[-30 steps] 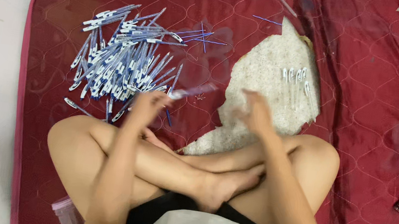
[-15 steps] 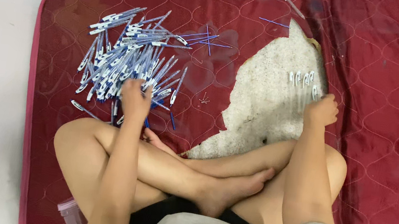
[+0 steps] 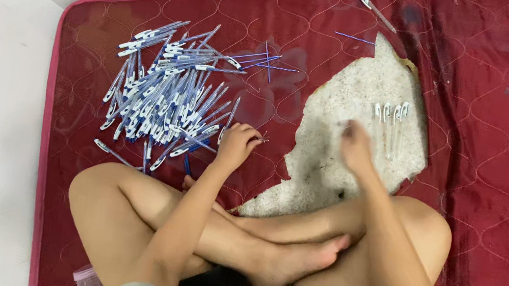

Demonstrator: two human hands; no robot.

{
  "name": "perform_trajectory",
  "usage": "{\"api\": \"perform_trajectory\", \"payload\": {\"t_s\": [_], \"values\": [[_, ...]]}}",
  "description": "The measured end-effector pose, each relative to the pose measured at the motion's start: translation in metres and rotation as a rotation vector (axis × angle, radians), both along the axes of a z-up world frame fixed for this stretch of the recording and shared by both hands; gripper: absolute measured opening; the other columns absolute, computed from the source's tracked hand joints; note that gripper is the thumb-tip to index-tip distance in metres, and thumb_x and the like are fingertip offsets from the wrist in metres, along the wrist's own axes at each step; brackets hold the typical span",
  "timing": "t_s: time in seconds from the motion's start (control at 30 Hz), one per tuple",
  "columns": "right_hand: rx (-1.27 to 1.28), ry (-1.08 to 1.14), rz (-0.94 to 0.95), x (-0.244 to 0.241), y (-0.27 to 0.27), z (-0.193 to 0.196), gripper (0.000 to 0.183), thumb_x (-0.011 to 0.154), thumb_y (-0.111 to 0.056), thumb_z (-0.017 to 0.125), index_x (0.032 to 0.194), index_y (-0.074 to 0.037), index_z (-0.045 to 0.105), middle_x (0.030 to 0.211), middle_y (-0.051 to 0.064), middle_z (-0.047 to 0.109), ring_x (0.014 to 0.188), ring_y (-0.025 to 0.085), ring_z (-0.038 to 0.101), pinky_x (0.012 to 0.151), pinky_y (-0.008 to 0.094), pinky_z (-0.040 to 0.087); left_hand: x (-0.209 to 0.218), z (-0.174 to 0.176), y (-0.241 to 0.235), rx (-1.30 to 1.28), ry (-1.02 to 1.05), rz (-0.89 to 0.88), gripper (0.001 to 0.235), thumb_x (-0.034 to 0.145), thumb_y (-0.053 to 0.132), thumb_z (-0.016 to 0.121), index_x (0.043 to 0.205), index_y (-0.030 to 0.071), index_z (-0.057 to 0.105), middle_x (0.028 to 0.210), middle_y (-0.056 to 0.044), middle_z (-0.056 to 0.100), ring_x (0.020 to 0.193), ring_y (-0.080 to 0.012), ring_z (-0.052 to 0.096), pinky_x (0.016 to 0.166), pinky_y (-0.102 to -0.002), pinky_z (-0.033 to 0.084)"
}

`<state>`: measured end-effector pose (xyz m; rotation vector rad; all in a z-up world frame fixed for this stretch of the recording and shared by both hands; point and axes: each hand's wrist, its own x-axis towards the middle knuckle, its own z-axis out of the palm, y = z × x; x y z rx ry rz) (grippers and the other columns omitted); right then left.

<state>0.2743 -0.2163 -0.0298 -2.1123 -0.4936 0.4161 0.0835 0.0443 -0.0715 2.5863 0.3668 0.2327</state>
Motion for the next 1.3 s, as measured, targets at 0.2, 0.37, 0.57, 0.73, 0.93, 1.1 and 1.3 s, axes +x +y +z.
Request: {"api": "perform_trajectory", "payload": {"t_s": [0.2, 0.37, 0.57, 0.73, 0.93, 1.1, 1.3], "values": [[-0.123, 0.173, 0.395, -0.03, 0.039, 0.003, 0.034, 0.105, -0.035, 0.057, 0.106, -0.006, 0.073, 0.081, 0.017, 0.07, 0.073, 0.034, 0.071, 0.069, 0.041, 0.053, -0.005, 0.021, -0.004, -0.032, -0.118, 0.065, 0.013, 0.098, 0.03, 0.069, 0.1, 0.023, 0.08, 0.095, 0.004, 0.077, 0.096, -0.0218, 0.067, 0.084, -0.036, 0.052], [-0.028, 0.111, 0.542, -0.039, 0.047, 0.05, 0.026, 0.1, -0.023, 0.062, 0.119, -0.009, 0.074, 0.098, 0.019, 0.075, 0.088, 0.039, 0.071, 0.078, 0.047, 0.054, -0.004, 0.053, -0.018, -0.098, -0.162, 0.026, 0.012, 0.098, 0.031, 0.07, 0.1, 0.025, 0.08, 0.093, 0.007, 0.078, 0.092, -0.0181, 0.069, 0.08, -0.034, 0.051], [0.011, 0.119, 0.546, -0.036, 0.049, 0.042, 0.026, 0.099, -0.023, 0.065, 0.12, -0.012, 0.075, 0.095, 0.016, 0.074, 0.081, 0.034, 0.067, 0.076, 0.044, 0.052, -0.001, 0.07, -0.034, -0.162, -0.175, 0.005, 0.008, 0.095, 0.027, 0.073, 0.099, 0.024, 0.08, 0.092, 0.005, 0.078, 0.09, -0.0203, 0.07, 0.08, -0.035, 0.052], [0.147, 0.268, 0.474, -0.041, 0.052, 0.039, 0.03, 0.093, -0.028, 0.075, 0.118, -0.013, 0.075, 0.086, 0.008, 0.072, 0.072, 0.023, 0.061, 0.07, 0.037, 0.05, -0.001, 0.074, -0.05, -0.467, -0.163, 0.151, 0.01, 0.095, 0.026, 0.075, 0.098, 0.018, 0.082, 0.092, -0.002, 0.08, 0.094, -0.0254, 0.073, 0.086, -0.036, 0.054], [0.4, 0.443, 0.327, -0.05, 0.06, 0.023, 0.008, 0.093, -0.015, 0.074, 0.092, -0.009, 0.078, 0.065, -0.004, 0.063, 0.062, 0.006, 0.048, 0.059, 0.02, 0.036, 0.004, 0.073, -0.068, -0.716, -0.144, 0.266, 0.017, 0.101, 0.023, 0.068, 0.101, 0.01, 0.079, 0.094, -0.008, 0.08, 0.097, -0.0252, 0.073, 0.088, -0.039, 0.054], [0.334, 0.36, 0.373, -0.057, 0.058, 0.019, 0.004, 0.089, -0.014, 0.073, 0.087, -0.012, 0.07, 0.064, -0.008, 0.051, 0.063, 0.007, 0.046, 0.059, 0.022, 0.035, 0.005, 0.077, -0.081, -0.7, -0.116, 0.42, 0.024, 0.104, 0.03, 0.065, 0.107, 0.008, 0.075, 0.098, -0.012, 0.077, 0.094, -0.0286, 0.072, 0.081, -0.039, 0.056], [0.028, 0.141, 0.465, -0.056, 0.059, -0.004, 0.015, 0.09, -0.027, 0.072, 0.094, -0.012, 0.073, 0.075, 0.012, 0.066, 0.067, 0.026, 0.06, 0.065, 0.037, 0.046, 0.011, 0.03, -0.067, -0.899, -0.308, 0.609, 0.022, 0.108, 0.021, 0.056, 0.113, 0.003, 0.066, 0.101, -0.013, 0.068, 0.091, -0.0229, 0.061, 0.081, -0.034, 0.049]]}}
